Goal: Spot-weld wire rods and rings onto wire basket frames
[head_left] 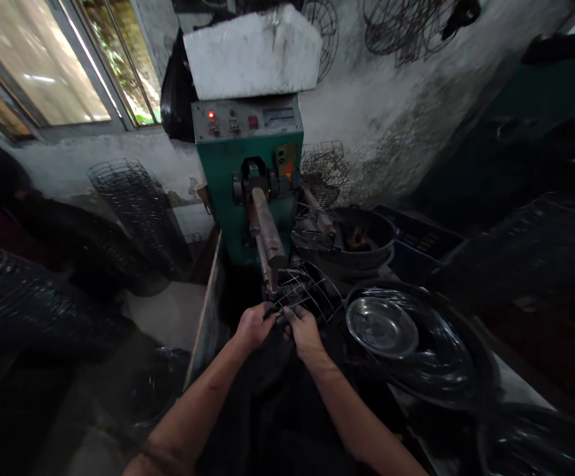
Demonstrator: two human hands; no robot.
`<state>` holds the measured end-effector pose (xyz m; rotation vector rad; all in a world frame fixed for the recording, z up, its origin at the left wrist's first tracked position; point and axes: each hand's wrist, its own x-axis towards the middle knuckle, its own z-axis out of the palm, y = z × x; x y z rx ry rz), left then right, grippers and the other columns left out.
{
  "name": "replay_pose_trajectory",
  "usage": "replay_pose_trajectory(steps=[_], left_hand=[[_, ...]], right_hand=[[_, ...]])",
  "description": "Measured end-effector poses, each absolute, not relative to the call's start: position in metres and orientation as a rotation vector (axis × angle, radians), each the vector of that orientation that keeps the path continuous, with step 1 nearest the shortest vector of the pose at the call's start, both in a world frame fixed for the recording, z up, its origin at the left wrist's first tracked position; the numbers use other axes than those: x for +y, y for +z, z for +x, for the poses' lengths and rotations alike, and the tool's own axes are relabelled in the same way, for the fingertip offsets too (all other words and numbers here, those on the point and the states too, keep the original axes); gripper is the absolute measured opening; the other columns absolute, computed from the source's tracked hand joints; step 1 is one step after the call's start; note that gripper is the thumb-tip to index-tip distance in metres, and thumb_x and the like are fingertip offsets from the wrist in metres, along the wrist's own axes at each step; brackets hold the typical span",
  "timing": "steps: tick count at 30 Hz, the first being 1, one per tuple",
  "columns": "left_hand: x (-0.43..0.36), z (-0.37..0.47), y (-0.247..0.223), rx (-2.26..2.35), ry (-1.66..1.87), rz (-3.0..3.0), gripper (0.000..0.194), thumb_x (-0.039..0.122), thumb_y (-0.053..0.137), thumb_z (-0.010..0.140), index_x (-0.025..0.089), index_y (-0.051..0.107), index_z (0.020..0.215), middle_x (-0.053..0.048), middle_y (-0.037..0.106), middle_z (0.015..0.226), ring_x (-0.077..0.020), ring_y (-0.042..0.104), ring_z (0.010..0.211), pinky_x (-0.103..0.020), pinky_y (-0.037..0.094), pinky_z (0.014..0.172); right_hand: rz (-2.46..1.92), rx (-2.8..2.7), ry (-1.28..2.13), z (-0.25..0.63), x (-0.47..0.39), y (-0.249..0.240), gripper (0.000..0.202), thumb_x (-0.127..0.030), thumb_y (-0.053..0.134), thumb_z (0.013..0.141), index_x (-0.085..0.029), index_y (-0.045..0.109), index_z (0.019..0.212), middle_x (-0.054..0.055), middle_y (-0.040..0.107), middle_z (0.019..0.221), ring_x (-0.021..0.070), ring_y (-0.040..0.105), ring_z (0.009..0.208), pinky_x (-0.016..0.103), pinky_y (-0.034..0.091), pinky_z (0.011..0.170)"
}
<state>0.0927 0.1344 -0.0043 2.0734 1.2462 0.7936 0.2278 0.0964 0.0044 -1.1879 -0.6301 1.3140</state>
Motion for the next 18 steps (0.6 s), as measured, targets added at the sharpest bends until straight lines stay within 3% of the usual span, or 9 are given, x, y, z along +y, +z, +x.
replay_pose_trajectory(steps=[8, 18], left_hand=[[0.149, 0.089, -0.001, 1.251, 0.82, 2.113, 0.013, 0.025, 0.056, 0.085, 0.016, 0.065, 0.085, -0.005, 0.07, 0.082, -0.016, 0.064, 0.076, -0.023, 0.048, 0.071], [0.158, 0.091, 0.002, 1.295, 0.843, 2.076, 0.016, 0.027, 0.057, 0.085, 0.016, 0.067, 0.088, -0.005, 0.072, 0.085, -0.016, 0.066, 0.078, -0.022, 0.048, 0.071]], right_hand=[[-1.171, -0.535, 1.321, 0.219, 0.113, 0.01, 0.04, -0.048, 0.074, 0.053, -0.018, 0.053, 0.068, -0.005, 0.054, 0.047, 0.0051, 0.035, 0.034, 0.018, 0.027, 0.031], [-1.177, -0.547, 1.326, 0.22, 0.126, 0.008, 0.035, -0.044, 0.074, 0.056, -0.018, 0.053, 0.065, -0.005, 0.053, 0.045, 0.0046, 0.033, 0.032, 0.018, 0.021, 0.029]])
